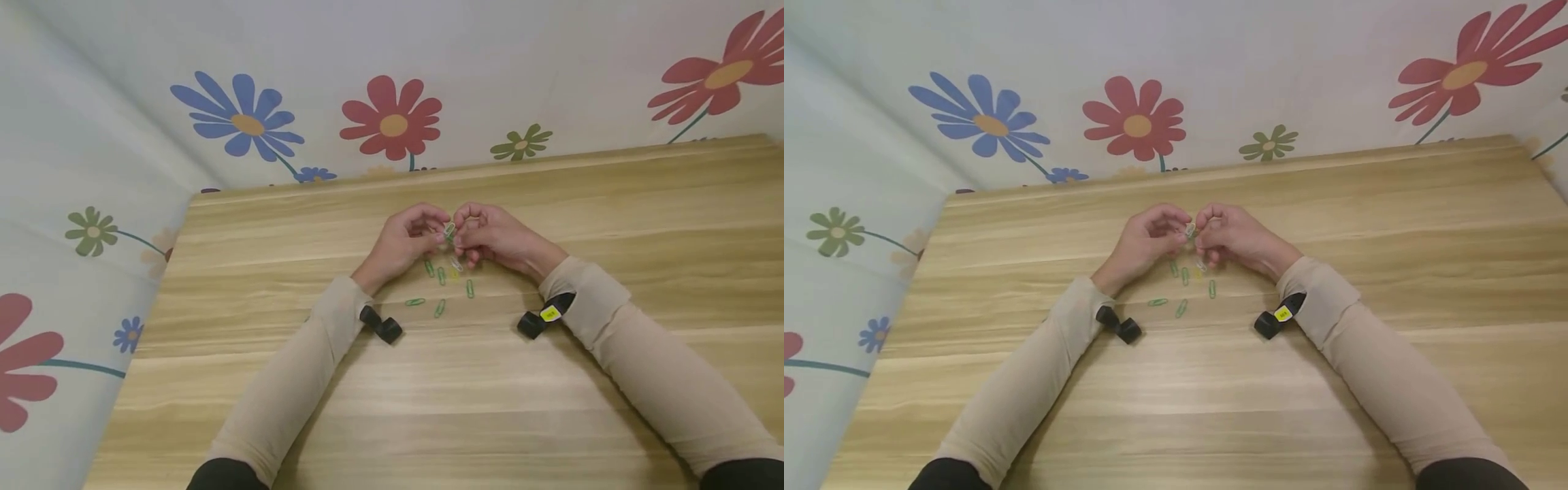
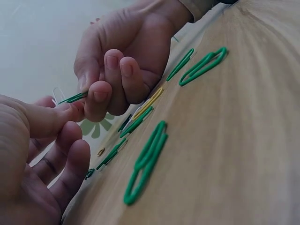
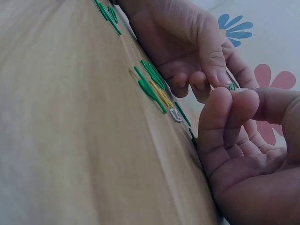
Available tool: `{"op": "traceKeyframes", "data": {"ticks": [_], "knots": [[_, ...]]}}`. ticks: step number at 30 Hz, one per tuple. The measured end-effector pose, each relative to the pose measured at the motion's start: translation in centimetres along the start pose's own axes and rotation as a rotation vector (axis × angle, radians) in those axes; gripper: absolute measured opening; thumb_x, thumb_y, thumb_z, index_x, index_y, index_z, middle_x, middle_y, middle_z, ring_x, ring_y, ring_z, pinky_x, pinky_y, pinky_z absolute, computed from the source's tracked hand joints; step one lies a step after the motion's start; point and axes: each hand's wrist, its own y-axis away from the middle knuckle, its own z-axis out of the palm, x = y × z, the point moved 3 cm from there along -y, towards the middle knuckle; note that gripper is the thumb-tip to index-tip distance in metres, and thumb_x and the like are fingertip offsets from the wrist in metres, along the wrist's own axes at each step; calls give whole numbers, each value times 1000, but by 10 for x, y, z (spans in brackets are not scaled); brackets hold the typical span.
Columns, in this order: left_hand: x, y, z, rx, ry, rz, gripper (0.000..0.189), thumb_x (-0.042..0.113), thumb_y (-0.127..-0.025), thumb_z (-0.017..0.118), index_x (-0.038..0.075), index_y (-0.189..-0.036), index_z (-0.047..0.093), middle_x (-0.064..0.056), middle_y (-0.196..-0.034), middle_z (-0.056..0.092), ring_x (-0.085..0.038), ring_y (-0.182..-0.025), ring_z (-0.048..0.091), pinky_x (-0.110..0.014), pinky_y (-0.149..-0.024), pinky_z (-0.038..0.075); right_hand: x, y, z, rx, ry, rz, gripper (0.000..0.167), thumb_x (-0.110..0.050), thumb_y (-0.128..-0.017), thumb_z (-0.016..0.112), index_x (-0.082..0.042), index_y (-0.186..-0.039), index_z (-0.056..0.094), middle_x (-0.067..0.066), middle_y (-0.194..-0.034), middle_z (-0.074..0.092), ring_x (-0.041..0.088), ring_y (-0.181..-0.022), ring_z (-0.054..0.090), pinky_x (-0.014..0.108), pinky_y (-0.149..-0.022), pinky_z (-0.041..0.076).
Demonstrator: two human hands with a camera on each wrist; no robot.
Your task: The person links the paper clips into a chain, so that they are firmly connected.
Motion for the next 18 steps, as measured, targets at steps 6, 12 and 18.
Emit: {"op": "traceKeyframes", "data": {"ticks": [6, 12, 18], "knots": [[2, 1, -3, -35, -9, -7, 23, -4, -95, 65, -6, -118, 67, -14, -96, 70, -19, -70, 60, -27, -63, 55, -1, -3, 0, 18, 22, -5, 22, 15, -91, 48, 2, -106, 41, 8, -71, 63, 11, -51, 53, 25, -52, 53], [0, 1, -6, -26, -6, -21, 17, 2, -96, 64, -7, -111, 67, -17, -94, 69, -19, -69, 61, -29, -64, 56, -1, -4, 2, 33, 60, -14, 22, 14, -91, 48, 3, -109, 42, 10, -73, 63, 12, -54, 53, 25, -53, 53], [-2, 1, -7, 57, 32, -19, 9, 4, -98, 62, -3, -102, 64, -18, -90, 63, -20, -69, 61, -29, -61, 55, 0, -2, 1, 32, 77, -8, 15, 13, -94, 49, 6, -107, 44, 11, -76, 64, 12, -54, 55, 25, -55, 55]]}}
